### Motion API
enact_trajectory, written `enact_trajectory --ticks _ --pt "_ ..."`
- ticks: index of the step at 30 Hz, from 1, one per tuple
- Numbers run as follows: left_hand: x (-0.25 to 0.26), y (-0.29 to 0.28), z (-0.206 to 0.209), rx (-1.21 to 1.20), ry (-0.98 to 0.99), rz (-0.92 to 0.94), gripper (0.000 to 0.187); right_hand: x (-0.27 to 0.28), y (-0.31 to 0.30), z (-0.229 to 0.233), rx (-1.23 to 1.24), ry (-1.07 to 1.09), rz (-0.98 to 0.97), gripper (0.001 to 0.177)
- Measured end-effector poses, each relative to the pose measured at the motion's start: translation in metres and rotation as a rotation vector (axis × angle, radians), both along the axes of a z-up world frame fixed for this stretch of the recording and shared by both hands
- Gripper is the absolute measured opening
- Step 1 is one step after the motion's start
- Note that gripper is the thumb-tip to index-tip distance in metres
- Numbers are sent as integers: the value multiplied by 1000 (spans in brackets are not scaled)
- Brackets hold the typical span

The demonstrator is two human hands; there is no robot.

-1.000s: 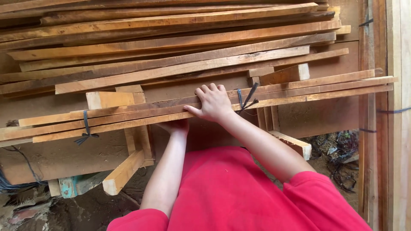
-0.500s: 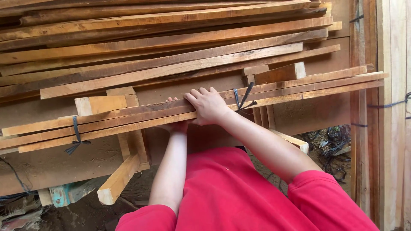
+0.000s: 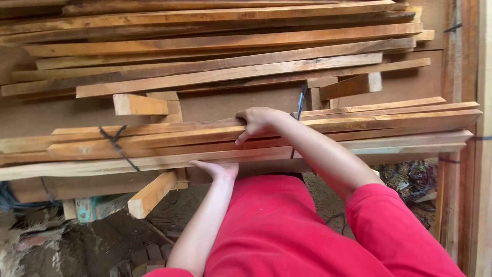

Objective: Bundling wood strips with plastic ties and organizing them in a workshop.

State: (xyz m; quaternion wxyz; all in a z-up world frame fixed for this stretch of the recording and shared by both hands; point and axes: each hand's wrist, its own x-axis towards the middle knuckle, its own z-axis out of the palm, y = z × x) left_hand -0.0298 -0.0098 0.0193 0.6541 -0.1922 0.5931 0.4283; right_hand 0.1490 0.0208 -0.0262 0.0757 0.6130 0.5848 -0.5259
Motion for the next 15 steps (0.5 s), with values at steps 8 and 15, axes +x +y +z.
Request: enact_trajectory --ticks 8,15 --pt "-18 0 -58 22 -83 -84 112 16 34 -25 -143 68 -195 101" --pt "-13 -5 -95 55 88 -92 112 17 28 -61 244 -314 -62 83"
